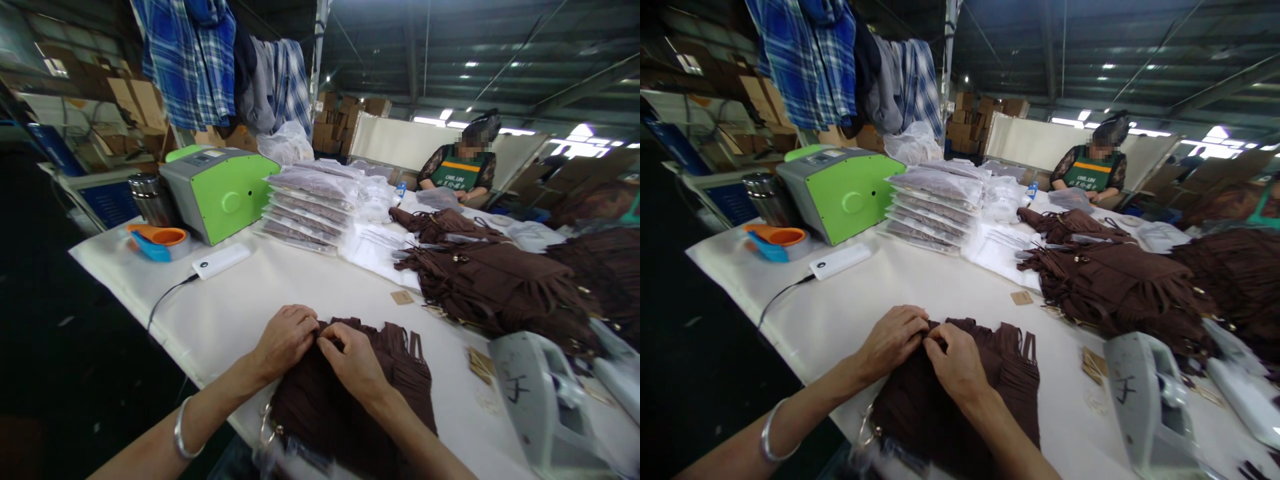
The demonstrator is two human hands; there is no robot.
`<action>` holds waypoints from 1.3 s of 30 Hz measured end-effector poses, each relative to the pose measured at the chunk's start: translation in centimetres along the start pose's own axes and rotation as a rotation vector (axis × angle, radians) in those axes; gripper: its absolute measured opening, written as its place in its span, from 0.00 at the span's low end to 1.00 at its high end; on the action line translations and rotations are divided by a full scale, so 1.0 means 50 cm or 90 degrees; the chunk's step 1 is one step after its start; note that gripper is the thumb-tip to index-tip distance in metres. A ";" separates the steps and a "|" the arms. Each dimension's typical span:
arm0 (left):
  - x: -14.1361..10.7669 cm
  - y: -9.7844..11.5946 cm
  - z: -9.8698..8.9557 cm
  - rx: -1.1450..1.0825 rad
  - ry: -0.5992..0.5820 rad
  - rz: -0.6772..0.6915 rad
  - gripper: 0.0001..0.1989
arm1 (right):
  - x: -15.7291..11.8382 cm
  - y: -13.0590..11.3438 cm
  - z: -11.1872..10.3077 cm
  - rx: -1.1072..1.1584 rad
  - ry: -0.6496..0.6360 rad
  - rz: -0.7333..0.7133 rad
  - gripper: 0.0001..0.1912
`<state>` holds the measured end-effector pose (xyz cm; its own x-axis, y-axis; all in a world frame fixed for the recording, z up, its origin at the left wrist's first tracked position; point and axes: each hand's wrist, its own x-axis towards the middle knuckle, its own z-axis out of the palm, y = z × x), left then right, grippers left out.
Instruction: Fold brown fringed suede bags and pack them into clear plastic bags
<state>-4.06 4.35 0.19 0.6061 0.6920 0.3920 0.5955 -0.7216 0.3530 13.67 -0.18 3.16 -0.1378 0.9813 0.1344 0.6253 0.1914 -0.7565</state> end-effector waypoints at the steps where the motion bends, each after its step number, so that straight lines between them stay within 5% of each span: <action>1: 0.000 0.000 0.001 0.005 0.004 0.001 0.07 | 0.000 0.000 -0.001 -0.003 0.001 0.001 0.07; 7: -0.041 -0.007 -0.005 -0.044 -0.103 0.046 0.14 | -0.009 0.005 -0.017 -0.038 -0.089 -0.054 0.06; 12: -0.069 -0.013 -0.021 -0.092 0.053 -0.038 0.16 | -0.008 0.009 -0.040 -0.063 -0.027 -0.075 0.07; 14: -0.064 -0.015 -0.025 -0.069 0.063 -0.068 0.12 | -0.008 0.011 -0.040 -0.095 -0.022 -0.096 0.07; 20: -0.035 -0.013 -0.008 0.129 -0.089 0.016 0.07 | -0.018 0.029 -0.005 -0.229 -0.039 -0.155 0.06; 27: -0.014 -0.004 0.000 0.169 -0.099 0.027 0.07 | -0.010 0.032 0.018 -0.356 -0.018 -0.174 0.07; 34: -0.019 0.000 -0.003 0.048 -0.036 -0.011 0.11 | 0.017 0.016 -0.011 -0.177 -0.006 -0.031 0.08; 39: -0.008 0.010 0.004 0.085 -0.041 -0.016 0.06 | 0.018 0.015 -0.011 -0.137 -0.058 -0.041 0.06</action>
<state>-3.91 3.73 0.03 0.6202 0.7125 0.3281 0.6727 -0.6983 0.2448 14.47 0.84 3.06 -0.2458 0.9628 0.1120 0.7609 0.2632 -0.5931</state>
